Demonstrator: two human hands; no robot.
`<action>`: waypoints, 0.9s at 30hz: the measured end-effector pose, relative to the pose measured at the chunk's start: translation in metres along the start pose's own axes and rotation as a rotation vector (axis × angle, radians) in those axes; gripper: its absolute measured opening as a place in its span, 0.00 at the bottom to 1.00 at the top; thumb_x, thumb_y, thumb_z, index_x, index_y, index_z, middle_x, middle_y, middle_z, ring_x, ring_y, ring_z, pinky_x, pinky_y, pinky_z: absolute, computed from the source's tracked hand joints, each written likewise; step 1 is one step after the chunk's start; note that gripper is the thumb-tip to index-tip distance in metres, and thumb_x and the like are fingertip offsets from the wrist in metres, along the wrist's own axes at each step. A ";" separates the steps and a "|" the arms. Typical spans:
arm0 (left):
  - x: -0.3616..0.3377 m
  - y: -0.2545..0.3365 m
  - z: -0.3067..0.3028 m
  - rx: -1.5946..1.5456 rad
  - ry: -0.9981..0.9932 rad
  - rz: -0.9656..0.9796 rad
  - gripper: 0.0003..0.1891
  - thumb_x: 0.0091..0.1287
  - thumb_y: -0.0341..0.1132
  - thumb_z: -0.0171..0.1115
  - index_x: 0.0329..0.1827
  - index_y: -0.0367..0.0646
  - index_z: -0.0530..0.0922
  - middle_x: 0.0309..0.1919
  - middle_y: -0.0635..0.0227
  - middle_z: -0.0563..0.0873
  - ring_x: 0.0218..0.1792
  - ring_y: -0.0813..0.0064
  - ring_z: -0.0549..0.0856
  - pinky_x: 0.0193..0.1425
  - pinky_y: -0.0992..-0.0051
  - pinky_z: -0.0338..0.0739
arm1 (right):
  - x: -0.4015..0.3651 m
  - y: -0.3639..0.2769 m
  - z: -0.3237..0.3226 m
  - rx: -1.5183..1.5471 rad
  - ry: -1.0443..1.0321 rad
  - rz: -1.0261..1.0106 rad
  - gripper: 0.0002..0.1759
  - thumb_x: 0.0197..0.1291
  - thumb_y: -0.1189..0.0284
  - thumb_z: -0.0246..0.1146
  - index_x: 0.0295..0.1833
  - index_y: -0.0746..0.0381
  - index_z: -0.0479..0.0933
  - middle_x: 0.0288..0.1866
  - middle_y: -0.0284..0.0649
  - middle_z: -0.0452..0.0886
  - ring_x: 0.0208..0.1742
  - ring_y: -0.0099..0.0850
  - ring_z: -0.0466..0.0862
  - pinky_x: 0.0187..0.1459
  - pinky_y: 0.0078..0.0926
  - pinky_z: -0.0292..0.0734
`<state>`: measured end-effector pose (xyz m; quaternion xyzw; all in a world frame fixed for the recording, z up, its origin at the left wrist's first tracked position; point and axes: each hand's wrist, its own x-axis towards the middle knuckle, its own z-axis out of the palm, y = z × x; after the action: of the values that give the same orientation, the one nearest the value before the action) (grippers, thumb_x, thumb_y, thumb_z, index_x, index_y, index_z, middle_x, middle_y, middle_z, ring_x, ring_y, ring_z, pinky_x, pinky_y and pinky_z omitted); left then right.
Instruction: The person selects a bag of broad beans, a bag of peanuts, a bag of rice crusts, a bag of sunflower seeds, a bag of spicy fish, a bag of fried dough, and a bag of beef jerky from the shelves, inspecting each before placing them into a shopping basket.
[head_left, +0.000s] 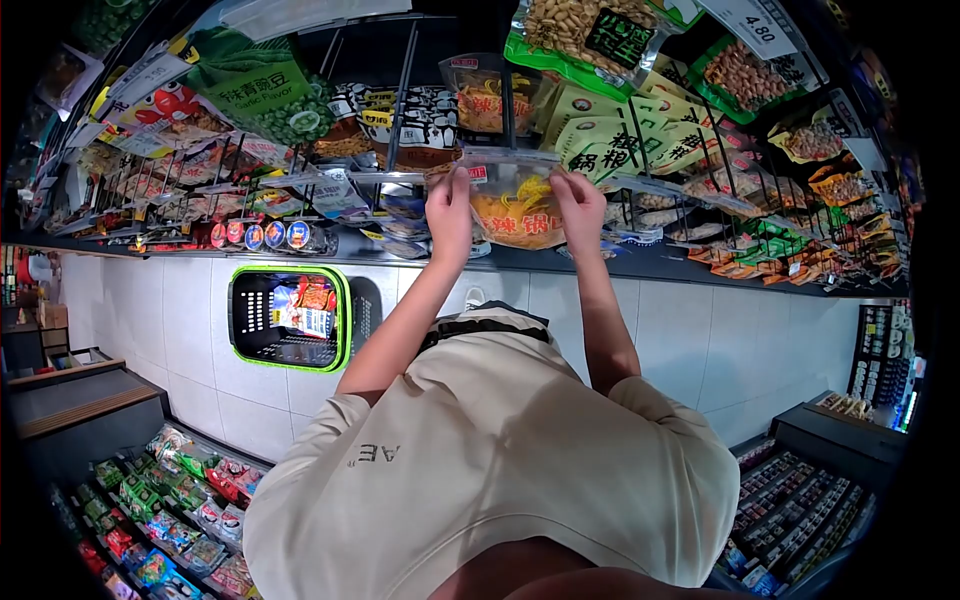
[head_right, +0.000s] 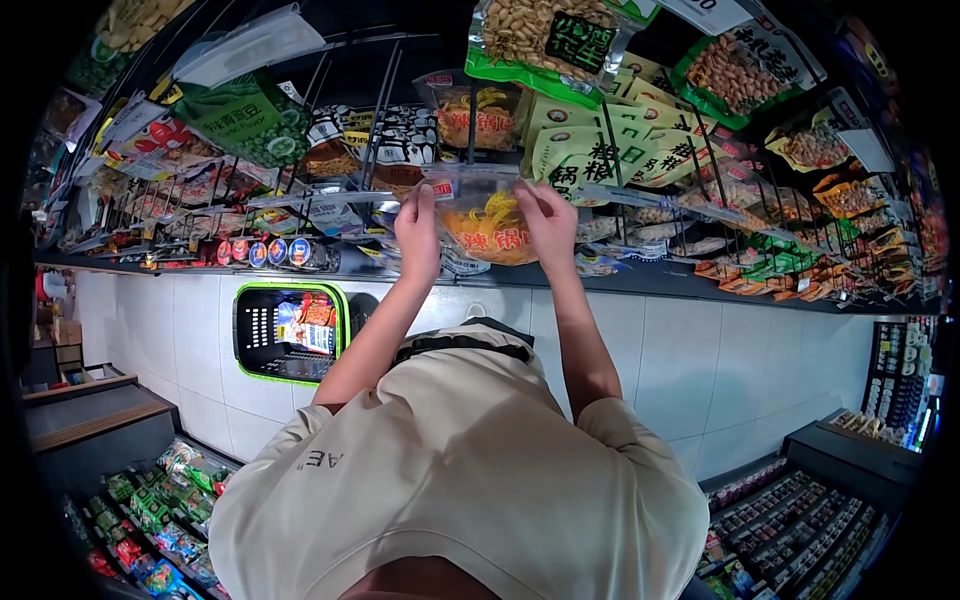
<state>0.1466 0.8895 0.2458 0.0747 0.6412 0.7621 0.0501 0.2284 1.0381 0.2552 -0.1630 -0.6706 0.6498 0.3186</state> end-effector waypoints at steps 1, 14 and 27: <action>0.001 -0.004 -0.003 0.000 0.000 0.002 0.17 0.67 0.40 0.53 0.43 0.31 0.77 0.35 0.66 0.78 0.39 0.76 0.74 0.50 0.78 0.67 | 0.000 0.002 -0.002 0.001 0.000 -0.001 0.07 0.57 0.76 0.61 0.39 0.69 0.78 0.28 0.27 0.76 0.29 0.12 0.70 0.32 0.11 0.66; 0.023 -0.015 0.000 0.141 0.017 0.051 0.17 0.67 0.41 0.52 0.44 0.34 0.77 0.32 0.57 0.79 0.35 0.67 0.76 0.46 0.72 0.68 | 0.016 0.015 0.006 -0.073 0.062 0.030 0.10 0.60 0.73 0.59 0.44 0.69 0.77 0.31 0.31 0.80 0.32 0.15 0.75 0.36 0.13 0.70; 0.027 -0.026 0.001 0.240 0.008 -0.002 0.12 0.64 0.36 0.56 0.44 0.34 0.74 0.28 0.71 0.76 0.30 0.84 0.69 0.36 0.81 0.66 | 0.014 0.004 0.015 0.027 0.171 0.025 0.09 0.59 0.74 0.59 0.40 0.70 0.76 0.29 0.29 0.77 0.30 0.13 0.72 0.34 0.12 0.68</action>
<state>0.1194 0.8993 0.2222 0.0762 0.7280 0.6802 0.0390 0.2074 1.0361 0.2551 -0.2218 -0.6300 0.6466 0.3686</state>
